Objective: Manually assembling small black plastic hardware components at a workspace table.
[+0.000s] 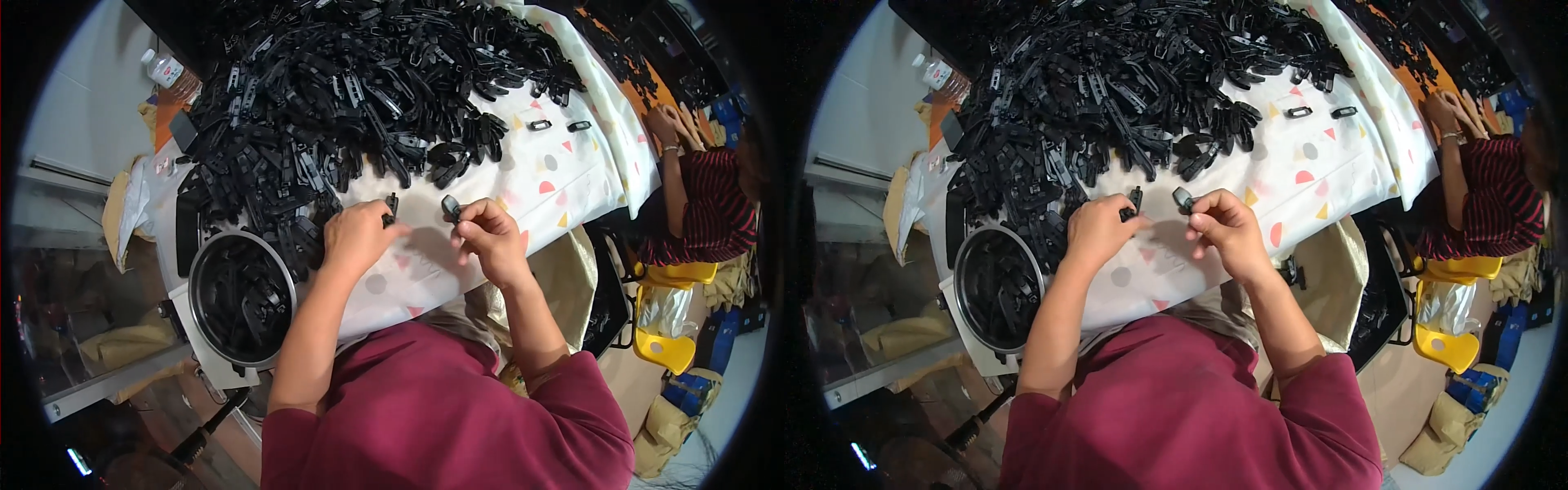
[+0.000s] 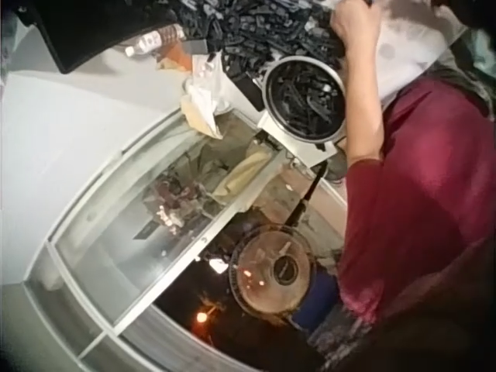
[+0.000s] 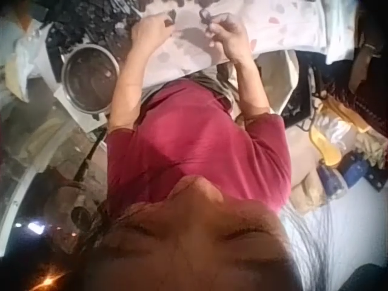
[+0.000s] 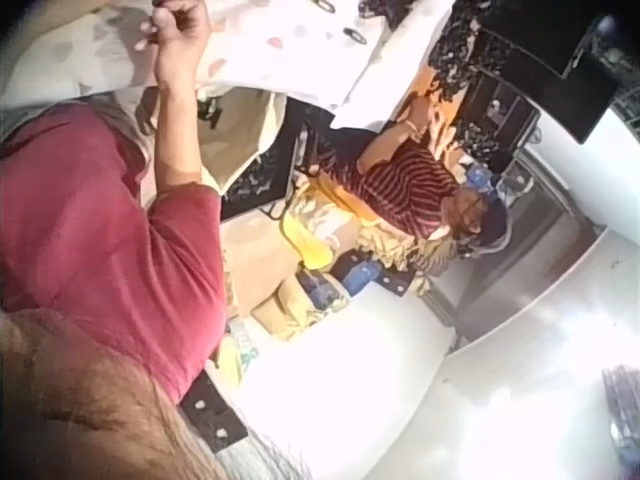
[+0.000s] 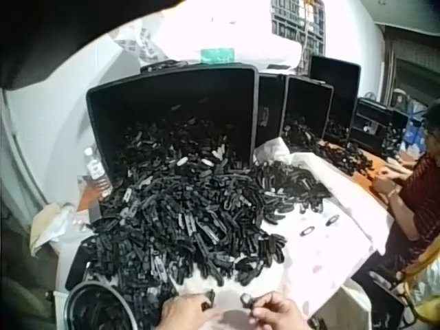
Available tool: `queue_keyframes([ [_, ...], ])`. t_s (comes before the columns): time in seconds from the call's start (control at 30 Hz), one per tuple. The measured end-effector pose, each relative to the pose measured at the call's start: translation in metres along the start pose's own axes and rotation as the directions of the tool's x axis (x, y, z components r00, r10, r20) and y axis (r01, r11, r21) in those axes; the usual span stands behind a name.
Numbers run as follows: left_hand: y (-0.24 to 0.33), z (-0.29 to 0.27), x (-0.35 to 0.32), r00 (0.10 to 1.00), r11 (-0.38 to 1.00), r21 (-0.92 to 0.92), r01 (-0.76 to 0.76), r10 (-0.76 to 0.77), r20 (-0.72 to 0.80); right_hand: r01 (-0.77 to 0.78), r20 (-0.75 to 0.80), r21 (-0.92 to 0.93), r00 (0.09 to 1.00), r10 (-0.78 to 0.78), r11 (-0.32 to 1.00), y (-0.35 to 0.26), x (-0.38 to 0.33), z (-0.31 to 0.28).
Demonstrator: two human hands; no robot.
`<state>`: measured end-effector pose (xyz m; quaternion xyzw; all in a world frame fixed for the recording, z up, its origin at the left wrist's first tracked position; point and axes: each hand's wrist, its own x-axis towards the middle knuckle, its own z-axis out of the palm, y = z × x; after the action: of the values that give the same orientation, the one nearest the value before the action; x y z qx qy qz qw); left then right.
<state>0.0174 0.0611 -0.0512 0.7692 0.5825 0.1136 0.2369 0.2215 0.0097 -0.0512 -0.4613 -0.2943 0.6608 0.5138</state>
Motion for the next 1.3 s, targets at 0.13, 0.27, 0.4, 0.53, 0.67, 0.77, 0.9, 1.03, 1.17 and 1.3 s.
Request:
queue_keyframes([
  [0.13, -0.006, -0.008, -0.011, 0.992, 0.709, -0.693, 0.128, -0.092, 0.088, 0.277, 0.129, -0.538, 0.961, -0.246, 0.796, -0.003, -0.009, 0.020],
  [0.27, 0.010, -0.045, -0.022, 0.946, 0.344, -0.913, 0.218, 0.156, 0.284, 0.676, 0.476, -0.461, 0.735, -0.483, 0.575, -0.014, -0.011, 0.026],
  [0.4, 0.012, -0.054, -0.024, 0.961, 0.641, -0.760, -0.108, 0.263, 0.085, 0.737, 0.465, -0.550, 0.662, -0.588, 0.394, -0.022, -0.016, 0.039],
  [0.53, 0.012, -0.048, -0.023, 0.936, 0.631, -0.727, -0.271, 0.348, -0.047, 0.783, 0.512, -0.539, 0.597, -0.617, 0.311, -0.023, -0.017, 0.042],
  [0.67, 0.015, -0.050, -0.031, 0.954, 0.657, -0.741, -0.138, 0.289, 0.079, 0.783, 0.495, -0.553, 0.583, -0.644, 0.285, -0.015, -0.015, 0.038],
  [0.77, 0.019, -0.046, -0.040, 0.945, 0.870, -0.368, -0.328, 0.307, -0.115, 0.694, 0.379, -0.599, 0.685, -0.623, 0.399, -0.021, -0.015, 0.051],
  [0.9, 0.000, -0.040, -0.054, 0.894, 0.826, -0.342, -0.448, 0.419, -0.158, 0.609, 0.473, -0.540, 0.790, -0.389, 0.581, -0.016, -0.013, 0.049],
  [1.03, -0.015, -0.052, -0.084, 0.945, 0.863, -0.406, -0.301, 0.327, -0.006, 0.625, 0.624, -0.565, 0.751, -0.216, 0.538, 0.001, -0.015, 0.059],
  [1.17, -0.043, -0.076, -0.127, 0.969, 0.989, -0.065, -0.134, 0.117, -0.218, 0.610, 0.549, -0.707, 0.792, -0.266, 0.358, -0.009, 0.024, 0.049],
  [1.3, -0.086, -0.113, -0.154, 0.876, 0.890, 0.328, 0.318, -0.144, -0.461, 0.295, 0.385, -0.918, 0.826, -0.413, -0.265, -0.014, 0.078, -0.010],
])
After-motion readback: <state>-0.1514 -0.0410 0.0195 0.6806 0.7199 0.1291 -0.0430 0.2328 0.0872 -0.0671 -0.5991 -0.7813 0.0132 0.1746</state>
